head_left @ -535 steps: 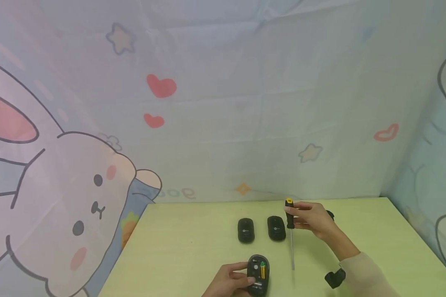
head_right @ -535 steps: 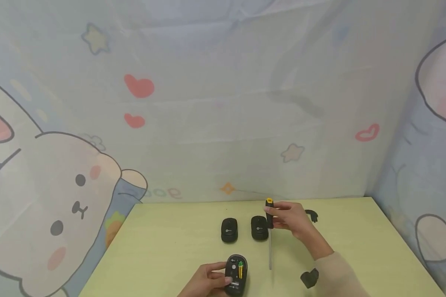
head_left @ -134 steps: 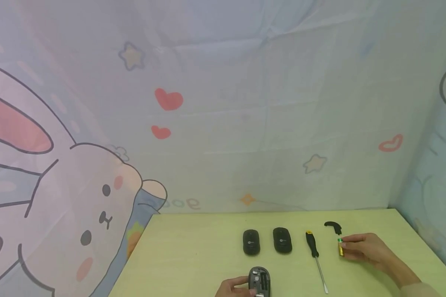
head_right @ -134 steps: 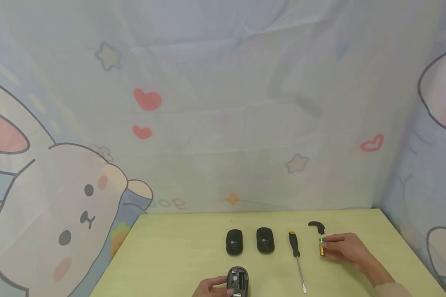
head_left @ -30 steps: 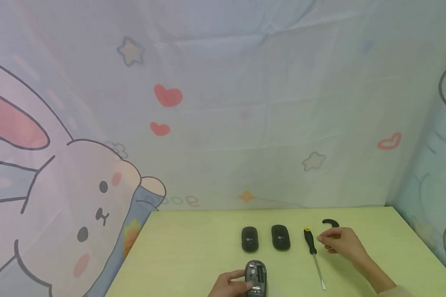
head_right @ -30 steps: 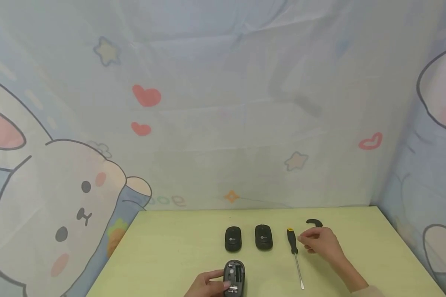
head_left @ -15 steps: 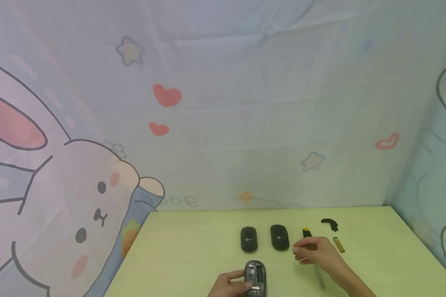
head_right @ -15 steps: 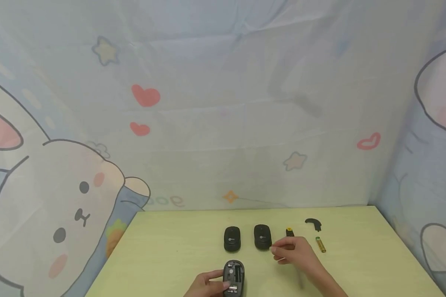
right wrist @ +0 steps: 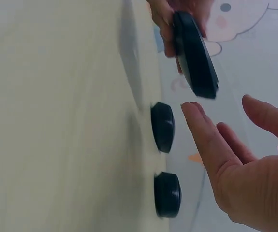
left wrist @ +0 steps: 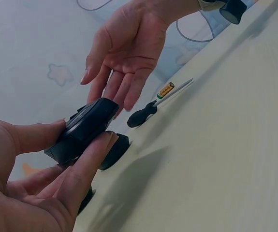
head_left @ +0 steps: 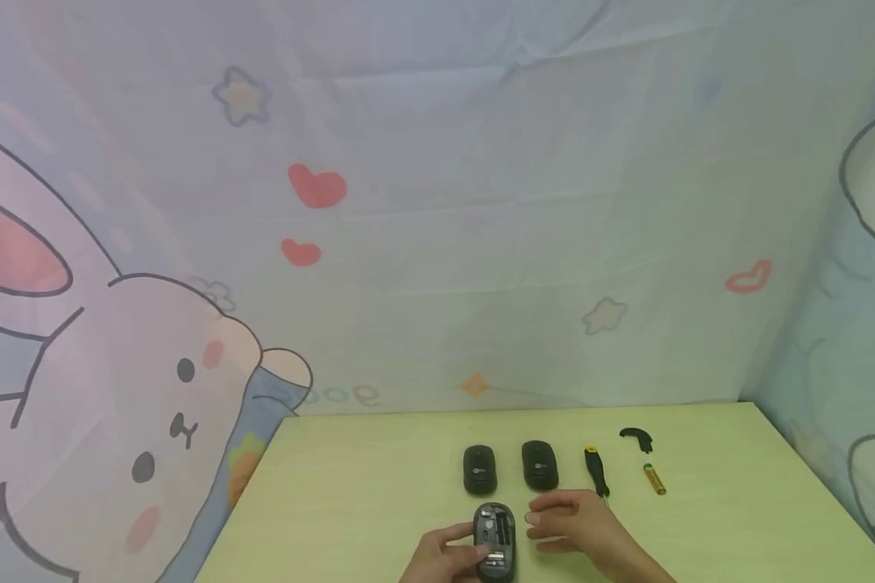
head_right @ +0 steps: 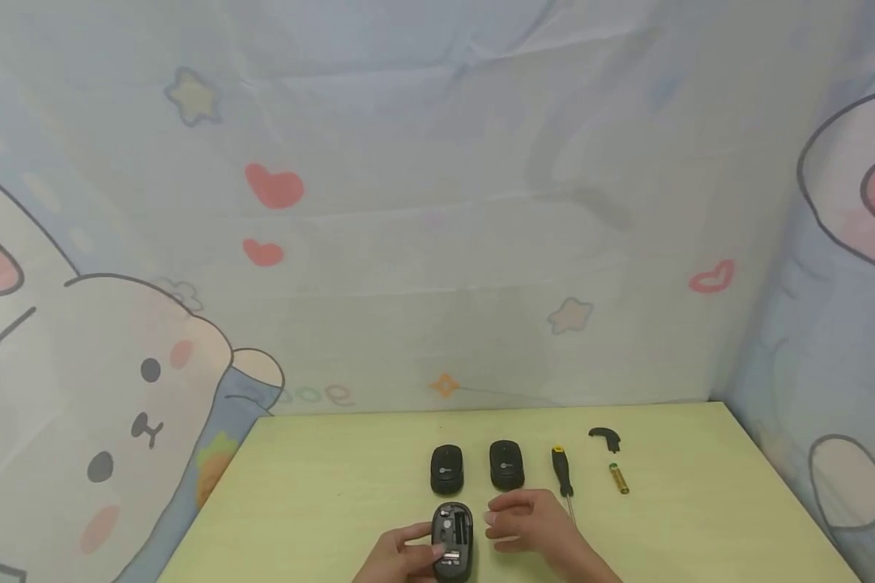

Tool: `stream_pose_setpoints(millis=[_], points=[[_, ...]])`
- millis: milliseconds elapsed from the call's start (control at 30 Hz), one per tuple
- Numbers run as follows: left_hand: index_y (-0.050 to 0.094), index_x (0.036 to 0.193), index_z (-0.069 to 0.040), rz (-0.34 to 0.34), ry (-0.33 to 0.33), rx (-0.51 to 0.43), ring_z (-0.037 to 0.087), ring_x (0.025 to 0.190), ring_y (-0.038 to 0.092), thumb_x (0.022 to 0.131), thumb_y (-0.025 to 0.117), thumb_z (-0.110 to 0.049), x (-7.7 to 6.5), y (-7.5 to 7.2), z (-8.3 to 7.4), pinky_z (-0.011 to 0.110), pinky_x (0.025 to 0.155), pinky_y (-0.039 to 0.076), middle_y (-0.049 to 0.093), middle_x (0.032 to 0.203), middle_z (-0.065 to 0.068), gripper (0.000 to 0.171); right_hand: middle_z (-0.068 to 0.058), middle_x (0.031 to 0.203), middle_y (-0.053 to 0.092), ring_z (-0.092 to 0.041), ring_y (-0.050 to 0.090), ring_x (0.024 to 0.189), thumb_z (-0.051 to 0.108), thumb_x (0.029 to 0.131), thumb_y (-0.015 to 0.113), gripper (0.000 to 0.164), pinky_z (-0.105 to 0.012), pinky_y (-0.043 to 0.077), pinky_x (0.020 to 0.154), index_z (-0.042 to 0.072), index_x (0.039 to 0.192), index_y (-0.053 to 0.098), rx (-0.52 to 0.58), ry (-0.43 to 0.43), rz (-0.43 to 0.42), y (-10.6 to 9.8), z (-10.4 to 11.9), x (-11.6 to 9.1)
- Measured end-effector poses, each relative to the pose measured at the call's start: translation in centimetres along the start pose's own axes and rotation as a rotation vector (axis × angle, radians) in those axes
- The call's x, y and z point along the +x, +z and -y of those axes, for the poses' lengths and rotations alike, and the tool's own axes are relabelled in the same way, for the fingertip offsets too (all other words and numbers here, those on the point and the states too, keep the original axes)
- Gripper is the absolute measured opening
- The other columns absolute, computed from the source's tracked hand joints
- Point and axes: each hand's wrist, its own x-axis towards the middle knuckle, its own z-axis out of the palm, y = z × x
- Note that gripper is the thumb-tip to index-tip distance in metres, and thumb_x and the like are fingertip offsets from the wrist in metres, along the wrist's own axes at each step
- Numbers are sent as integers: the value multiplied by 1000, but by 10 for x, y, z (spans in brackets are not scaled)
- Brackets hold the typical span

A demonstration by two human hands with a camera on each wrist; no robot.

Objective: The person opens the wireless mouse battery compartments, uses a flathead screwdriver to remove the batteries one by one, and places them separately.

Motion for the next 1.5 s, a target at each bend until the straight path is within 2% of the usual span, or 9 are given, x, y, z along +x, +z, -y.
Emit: stream_pose_setpoints(millis=[167, 467, 633, 1000, 1167, 1300, 1500], points=[[55, 148, 3, 16, 1, -16, 28, 90, 82, 97, 74, -21, 1, 1, -3, 40, 79, 69, 81, 108, 20, 60, -20, 122, 76, -30, 77, 105, 22, 97, 76, 53, -49, 67, 91, -15, 132, 60, 24, -11, 26, 16, -5, 1], [50, 150, 6, 45, 6, -64, 33, 97, 80, 98, 72, -16, 2, 0, -3, 42, 84, 68, 78, 113, 24, 61, -17, 116, 78, -26, 77, 103, 18, 96, 77, 50, -45, 68, 88, -13, 132, 62, 18, 22, 51, 29, -15, 3], [51, 150, 5, 39, 11, -56, 32, 96, 81, 97, 72, -16, 1, 0, -2, 41, 83, 69, 79, 113, 23, 61, -16, 113, 79, -25, 78, 100, 17, 95, 77, 49, -43, 68, 86, -13, 131, 63, 5, 29, 34, 34, -15, 3], [51, 151, 4, 34, 12, -42, 32, 95, 81, 98, 73, -19, -5, -4, -8, 42, 84, 69, 79, 111, 23, 62, -18, 116, 78, -24, 77, 103, 18, 95, 78, 53, -42, 68, 88, -14, 133, 61, 33, 14, 55, 37, -14, 6], [53, 150, 3, 12, 9, 4, 33, 95, 81, 98, 73, -21, -7, -6, -12, 41, 83, 69, 80, 109, 22, 60, -18, 117, 77, -24, 77, 105, 18, 95, 77, 54, -42, 68, 88, -15, 134, 59, 36, 4, 51, 40, -14, 6], [55, 148, 4, 1, 27, 23, 34, 100, 80, 98, 72, -18, -6, -8, -12, 42, 86, 68, 79, 111, 23, 57, -18, 116, 78, -23, 77, 104, 17, 95, 77, 53, -42, 68, 87, -15, 134, 60, 35, -4, 44, 42, -13, 5], [54, 146, 9, 4, 75, 2, 33, 103, 79, 97, 71, -13, -6, -14, -10, 44, 89, 68, 78, 113, 27, 56, -12, 109, 80, -20, 77, 98, 15, 92, 80, 49, -42, 68, 86, -11, 130, 64, 24, -21, 18, 49, -12, 8]])
